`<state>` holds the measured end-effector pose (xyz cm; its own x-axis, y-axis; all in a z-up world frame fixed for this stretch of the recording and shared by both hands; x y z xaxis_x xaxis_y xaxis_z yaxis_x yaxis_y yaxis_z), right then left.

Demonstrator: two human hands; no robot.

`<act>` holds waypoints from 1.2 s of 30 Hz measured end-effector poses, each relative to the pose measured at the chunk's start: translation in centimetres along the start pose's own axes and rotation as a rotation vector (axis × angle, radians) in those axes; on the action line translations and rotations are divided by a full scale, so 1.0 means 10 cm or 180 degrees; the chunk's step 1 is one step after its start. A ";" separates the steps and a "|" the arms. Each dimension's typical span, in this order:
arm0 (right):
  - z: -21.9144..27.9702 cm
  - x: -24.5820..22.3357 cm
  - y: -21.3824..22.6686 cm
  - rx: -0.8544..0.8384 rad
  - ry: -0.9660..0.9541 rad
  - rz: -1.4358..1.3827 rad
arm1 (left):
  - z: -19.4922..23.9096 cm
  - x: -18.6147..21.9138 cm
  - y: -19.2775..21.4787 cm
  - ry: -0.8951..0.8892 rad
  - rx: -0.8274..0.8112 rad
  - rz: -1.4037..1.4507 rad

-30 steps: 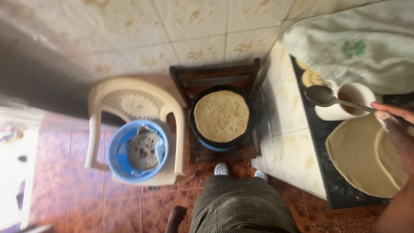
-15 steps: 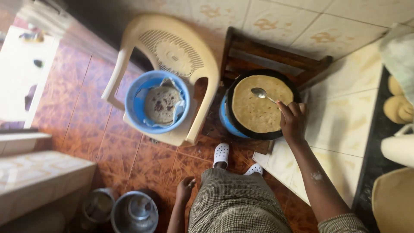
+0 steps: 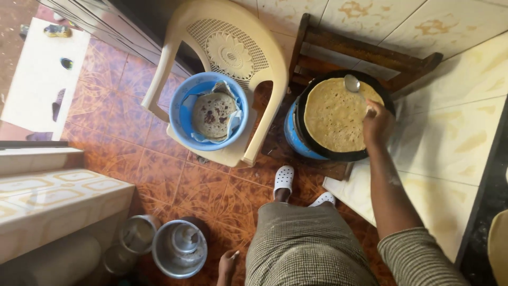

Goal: Rolling out dough balls into flat circles and cooking them on a heated pan, applying oil with a spoon.

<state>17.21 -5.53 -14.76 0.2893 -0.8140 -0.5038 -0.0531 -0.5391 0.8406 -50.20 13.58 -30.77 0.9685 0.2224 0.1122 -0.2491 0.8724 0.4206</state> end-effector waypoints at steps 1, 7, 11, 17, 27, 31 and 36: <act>-0.03 0.01 -0.02 -0.0160 -0.0233 -0.0071 | -0.07 0.10 0.02 -0.0097 0.0059 0.0690; 0.60 -0.68 0.37 -0.1637 -0.0794 -0.0511 | -0.18 0.88 0.25 -0.0731 0.0160 0.0809; 0.12 -0.12 0.36 -0.0772 -0.1199 -0.0657 | -0.17 1.46 0.34 -0.1220 0.0126 0.0278; 0.65 -1.01 0.56 -0.1786 -0.1092 -0.0697 | -0.21 1.53 0.37 -0.0984 0.0045 -0.0167; 1.24 0.15 0.71 -0.0898 -0.1309 -0.0226 | -0.79 1.38 0.16 -0.1307 0.0010 -0.1119; 1.20 0.16 0.96 -0.0730 -0.1389 -0.0003 | -0.84 1.62 0.12 -0.1254 -0.0345 -0.0581; 1.03 -0.25 1.76 -0.0191 -0.0642 -0.0143 | -0.82 2.11 0.14 -0.1177 -0.0342 -0.0090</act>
<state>5.69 -15.26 -0.74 0.0926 -0.8194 -0.5657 0.0143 -0.5670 0.8236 -30.08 23.05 -35.18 0.9032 0.0426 0.4271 -0.2013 0.9209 0.3338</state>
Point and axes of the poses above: each hand's wrist, its own z-axis away from the middle knuckle, its own y-axis out of the back of the hand, x = y × z, the point moved 6 cm from there along -z, towards the middle knuckle, and after that the axes turned 2 degrees about -z, right-handed, at the moved point
